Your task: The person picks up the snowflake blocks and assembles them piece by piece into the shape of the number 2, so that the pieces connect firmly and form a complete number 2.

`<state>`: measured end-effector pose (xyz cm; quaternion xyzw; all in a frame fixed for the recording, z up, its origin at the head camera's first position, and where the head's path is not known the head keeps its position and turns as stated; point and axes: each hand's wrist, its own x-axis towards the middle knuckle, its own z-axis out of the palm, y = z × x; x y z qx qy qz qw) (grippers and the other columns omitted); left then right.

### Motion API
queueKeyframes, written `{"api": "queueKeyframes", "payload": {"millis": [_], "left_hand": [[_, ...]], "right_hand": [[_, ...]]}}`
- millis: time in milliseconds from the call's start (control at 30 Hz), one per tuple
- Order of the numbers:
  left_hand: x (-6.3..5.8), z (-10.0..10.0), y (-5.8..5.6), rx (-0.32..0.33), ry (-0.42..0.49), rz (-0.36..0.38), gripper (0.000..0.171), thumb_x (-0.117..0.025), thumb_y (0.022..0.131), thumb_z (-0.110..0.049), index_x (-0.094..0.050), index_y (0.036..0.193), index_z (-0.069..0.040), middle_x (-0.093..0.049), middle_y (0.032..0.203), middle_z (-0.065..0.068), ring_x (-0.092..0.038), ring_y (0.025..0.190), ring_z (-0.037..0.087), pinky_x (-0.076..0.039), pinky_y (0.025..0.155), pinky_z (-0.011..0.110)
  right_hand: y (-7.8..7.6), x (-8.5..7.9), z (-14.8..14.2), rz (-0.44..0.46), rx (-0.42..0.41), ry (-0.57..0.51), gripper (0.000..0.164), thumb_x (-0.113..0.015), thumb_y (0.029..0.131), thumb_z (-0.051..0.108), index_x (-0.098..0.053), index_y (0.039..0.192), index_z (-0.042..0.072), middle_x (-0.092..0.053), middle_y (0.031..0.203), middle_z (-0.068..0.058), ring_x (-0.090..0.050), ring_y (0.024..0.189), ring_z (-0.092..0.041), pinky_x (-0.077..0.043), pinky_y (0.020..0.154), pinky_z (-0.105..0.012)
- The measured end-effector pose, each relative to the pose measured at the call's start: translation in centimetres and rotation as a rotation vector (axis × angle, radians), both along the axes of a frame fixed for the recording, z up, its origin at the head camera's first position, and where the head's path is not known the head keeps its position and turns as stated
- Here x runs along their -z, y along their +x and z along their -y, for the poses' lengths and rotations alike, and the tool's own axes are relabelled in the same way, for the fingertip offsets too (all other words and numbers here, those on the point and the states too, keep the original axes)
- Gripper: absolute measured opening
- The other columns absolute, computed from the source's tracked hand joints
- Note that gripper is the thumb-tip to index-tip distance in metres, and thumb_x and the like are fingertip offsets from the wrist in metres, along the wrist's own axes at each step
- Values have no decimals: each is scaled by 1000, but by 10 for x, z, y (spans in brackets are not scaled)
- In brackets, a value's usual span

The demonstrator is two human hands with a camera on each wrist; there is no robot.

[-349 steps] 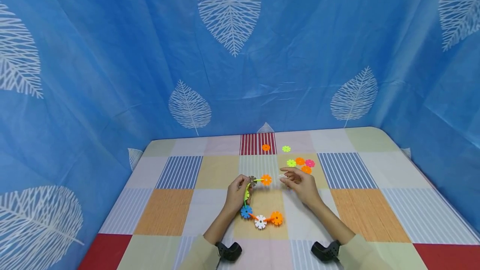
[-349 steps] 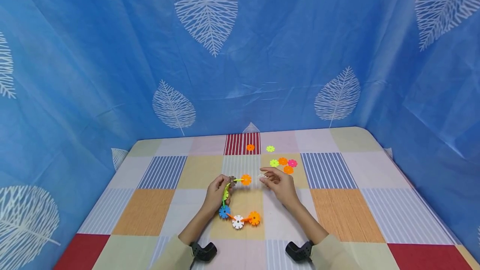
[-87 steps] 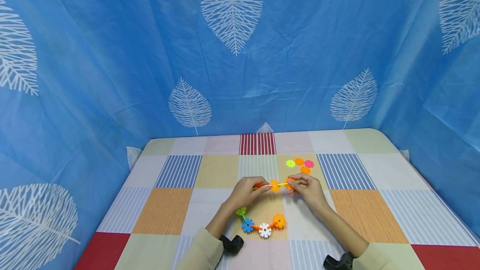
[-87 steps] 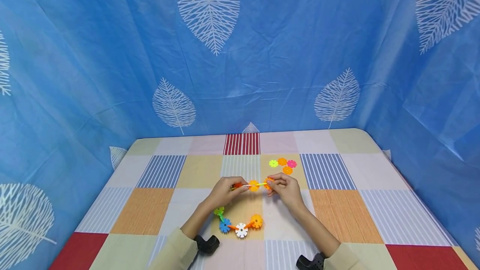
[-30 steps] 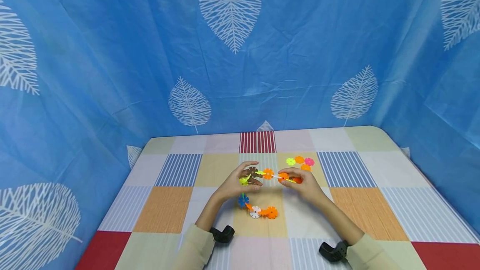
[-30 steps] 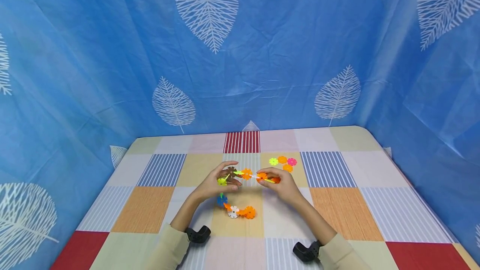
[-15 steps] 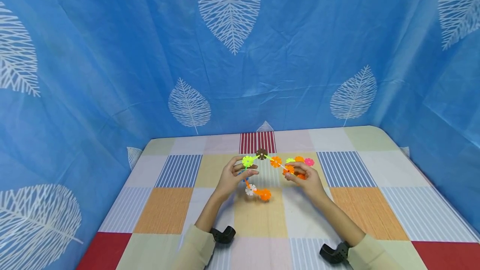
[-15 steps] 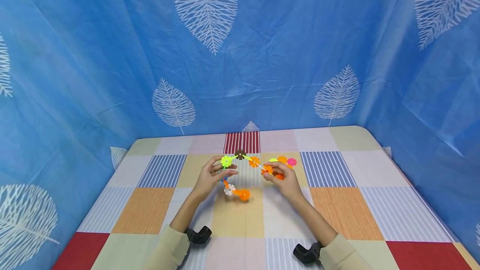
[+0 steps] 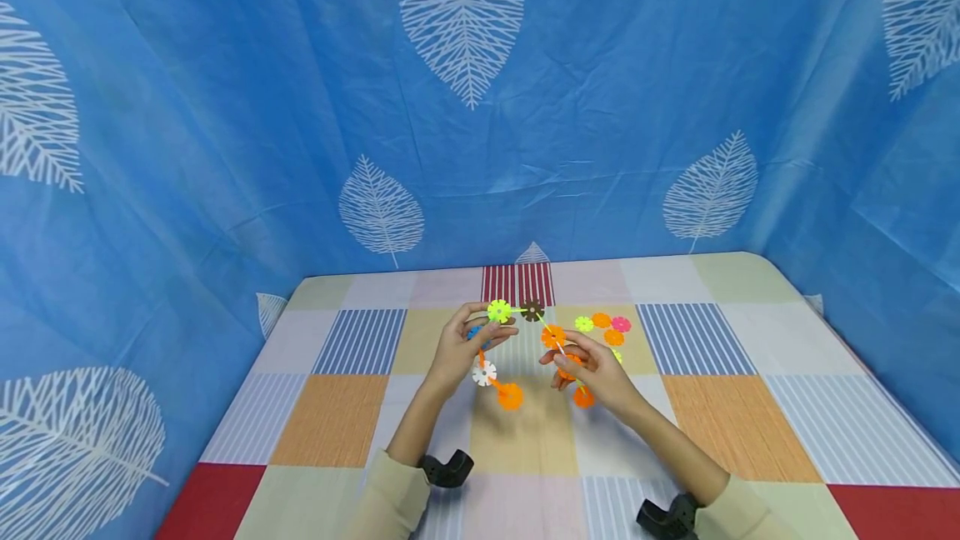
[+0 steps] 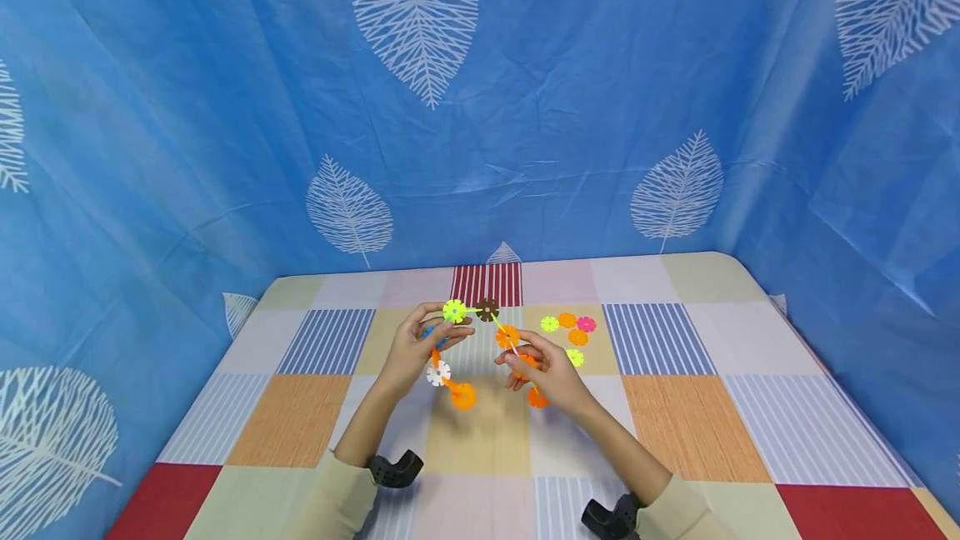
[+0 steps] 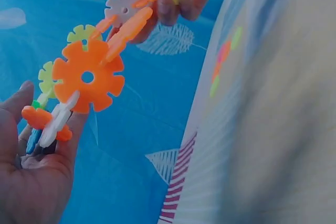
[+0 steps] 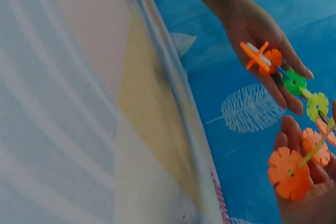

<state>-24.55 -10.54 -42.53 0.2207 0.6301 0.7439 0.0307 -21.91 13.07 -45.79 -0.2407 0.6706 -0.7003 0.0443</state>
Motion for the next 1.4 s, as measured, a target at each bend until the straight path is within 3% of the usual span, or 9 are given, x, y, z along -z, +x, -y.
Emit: {"api": "queueKeyframes", "payload": {"millis": [267,533,667,800,933,1067,1167,1300,1400], "left_hand": [[0,-9,4,-46,1,-5,42,-57,92,-13,-42,129,0,-56,112,30,-61,98,34,-47,86,37],[-3,-16,12,-10,-19,19,54,-58,88,2,-34,137,-2,-51,126,25,-59,105,31,-47,87,33],[-9,-22,19,-31,-33,63,67,-60,84,8,-28,141,-3,-47,130,25,-55,108,37,-49,82,30],[-7,-28,21,-26,13,61,75,-58,82,15,-22,144,-3,-43,132,29,-50,110,44,-49,83,30],[-6,-31,22,-43,26,30,75,-56,82,17,-21,145,-3,-44,129,31,-49,109,48,-49,82,28],[-5,-29,20,-85,21,13,72,-56,83,16,-25,145,-4,-47,127,30,-52,108,44,-49,82,28],[-1,-26,15,-115,25,19,67,-58,84,13,-31,143,-4,-49,126,29,-53,109,41,-49,82,28],[10,-20,6,-176,22,26,60,-60,85,7,-37,140,-3,-47,127,28,-52,109,42,-49,81,25],[16,-18,1,-240,2,40,57,-61,86,4,-39,138,-2,-47,127,28,-54,107,41,-49,79,24]], "right_hand": [[9,-11,8,67,201,-98,29,-57,92,9,-53,109,-14,-66,91,-15,-57,57,-17,-53,59,-27],[7,-9,8,30,349,-217,24,-57,92,10,-52,97,-13,-68,88,-8,-57,56,-24,-52,62,-25],[6,-8,7,-10,405,-260,24,-56,92,9,-51,98,-13,-68,90,-7,-58,59,-21,-51,64,-24],[5,-8,7,-41,441,-303,25,-55,93,9,-48,98,-15,-68,92,-9,-59,62,-17,-51,61,-24],[6,-8,8,-51,457,-329,30,-56,92,8,-46,112,-12,-67,94,-8,-61,69,-16,-52,63,-24],[7,-8,9,-74,448,-304,51,-58,89,1,-36,135,1,-58,91,-7,-59,78,-16,-52,69,-24],[7,-7,10,-104,391,-264,67,-59,85,-7,-28,143,8,-51,96,-12,-57,83,-16,-52,72,-24],[7,-4,12,-94,233,-184,84,-62,81,-11,-18,148,16,-38,125,-24,-54,103,-20,-49,81,-25],[6,0,13,-32,89,-121,98,-66,79,-8,-5,149,24,-15,145,-25,-38,126,-28,-38,97,-32]]}}
